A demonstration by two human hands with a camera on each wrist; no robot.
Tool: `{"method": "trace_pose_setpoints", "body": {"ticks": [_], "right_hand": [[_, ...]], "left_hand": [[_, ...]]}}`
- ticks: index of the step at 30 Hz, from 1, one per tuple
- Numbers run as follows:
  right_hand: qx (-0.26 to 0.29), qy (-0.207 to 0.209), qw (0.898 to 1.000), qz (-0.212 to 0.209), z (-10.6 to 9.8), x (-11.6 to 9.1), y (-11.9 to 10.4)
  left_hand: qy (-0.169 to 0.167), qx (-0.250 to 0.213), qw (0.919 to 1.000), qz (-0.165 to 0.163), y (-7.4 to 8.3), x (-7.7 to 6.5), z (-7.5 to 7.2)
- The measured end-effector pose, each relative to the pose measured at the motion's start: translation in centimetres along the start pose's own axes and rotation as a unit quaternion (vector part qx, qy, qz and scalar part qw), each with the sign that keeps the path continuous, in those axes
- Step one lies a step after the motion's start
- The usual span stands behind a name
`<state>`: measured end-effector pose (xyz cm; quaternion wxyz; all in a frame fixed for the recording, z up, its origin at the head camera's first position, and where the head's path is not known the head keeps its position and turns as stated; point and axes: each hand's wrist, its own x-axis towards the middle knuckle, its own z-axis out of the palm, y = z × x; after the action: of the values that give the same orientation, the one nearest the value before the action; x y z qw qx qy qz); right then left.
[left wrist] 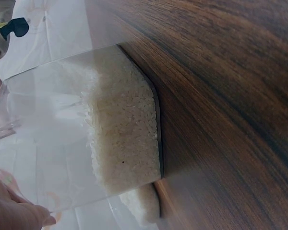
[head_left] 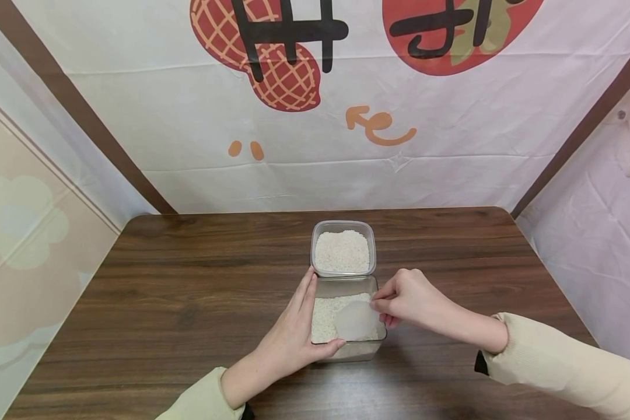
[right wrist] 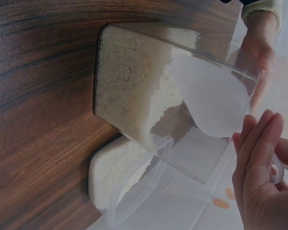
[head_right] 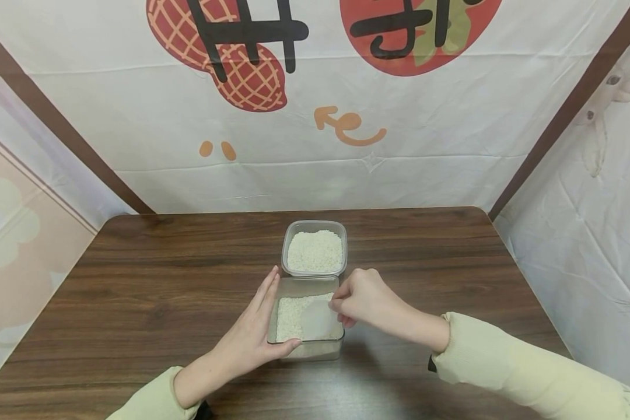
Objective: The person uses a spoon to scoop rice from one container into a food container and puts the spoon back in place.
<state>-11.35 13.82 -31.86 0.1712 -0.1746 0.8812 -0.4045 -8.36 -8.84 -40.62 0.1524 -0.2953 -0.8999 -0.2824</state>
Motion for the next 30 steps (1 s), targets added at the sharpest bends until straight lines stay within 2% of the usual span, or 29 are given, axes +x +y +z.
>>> {"method": "trace_pose_setpoints", "body": {"ticks": [6,23,30], "right_hand": [[0.009,-0.012,1.000,0.005,-0.2,0.1,0.2],[-0.006,0.006,1.000,0.018,-1.9,0.3,1.0],[0.000,0.019,0.999,0.028,-3.0,0.5,1.2]], "left_hand": [[0.000,0.000,1.0000,-0.002,0.0,0.0,0.0],[-0.004,0.003,0.9998,-0.018,0.1,0.1,-0.1],[-0.012,0.001,0.9993,-0.035,0.2,0.2,-0.1]]}}
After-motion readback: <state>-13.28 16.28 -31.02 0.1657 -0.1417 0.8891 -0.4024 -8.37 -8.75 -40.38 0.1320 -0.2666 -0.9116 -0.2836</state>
